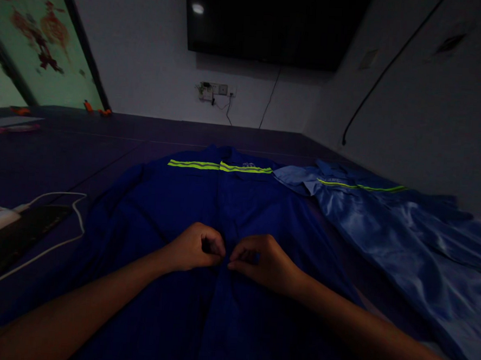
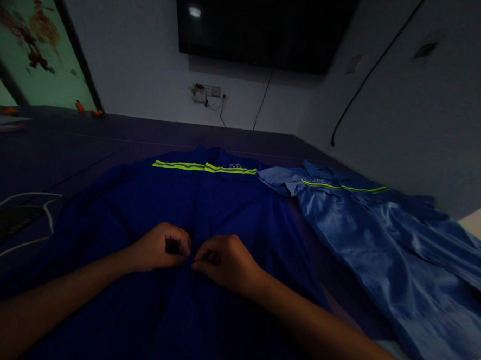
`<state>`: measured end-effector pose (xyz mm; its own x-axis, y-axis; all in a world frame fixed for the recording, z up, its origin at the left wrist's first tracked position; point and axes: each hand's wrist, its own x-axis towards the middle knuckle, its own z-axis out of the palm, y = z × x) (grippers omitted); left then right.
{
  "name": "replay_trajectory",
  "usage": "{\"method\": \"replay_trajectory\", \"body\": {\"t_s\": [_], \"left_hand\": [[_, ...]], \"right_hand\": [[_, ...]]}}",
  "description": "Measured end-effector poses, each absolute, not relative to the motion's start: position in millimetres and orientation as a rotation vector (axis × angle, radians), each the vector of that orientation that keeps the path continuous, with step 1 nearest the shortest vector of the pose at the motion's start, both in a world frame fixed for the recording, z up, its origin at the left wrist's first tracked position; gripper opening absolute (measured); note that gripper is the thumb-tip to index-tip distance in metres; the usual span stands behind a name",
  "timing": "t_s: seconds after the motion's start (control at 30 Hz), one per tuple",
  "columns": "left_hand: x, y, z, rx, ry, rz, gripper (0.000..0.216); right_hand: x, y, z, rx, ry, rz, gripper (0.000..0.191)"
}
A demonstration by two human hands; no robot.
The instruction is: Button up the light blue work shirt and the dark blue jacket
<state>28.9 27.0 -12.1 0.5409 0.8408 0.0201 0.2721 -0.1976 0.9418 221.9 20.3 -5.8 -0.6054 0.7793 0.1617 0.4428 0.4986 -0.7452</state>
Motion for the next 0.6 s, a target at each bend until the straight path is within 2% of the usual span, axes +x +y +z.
{"method": "replay_trajectory", "body": {"t_s": [0.6], "left_hand": [[30.2, 24.5, -15.5, 1.721, 0.936, 0.724, 0.008]], "right_hand": [[221.8, 21.0, -12.0, -1.067, -2.308, 0.786, 0.013]]}}
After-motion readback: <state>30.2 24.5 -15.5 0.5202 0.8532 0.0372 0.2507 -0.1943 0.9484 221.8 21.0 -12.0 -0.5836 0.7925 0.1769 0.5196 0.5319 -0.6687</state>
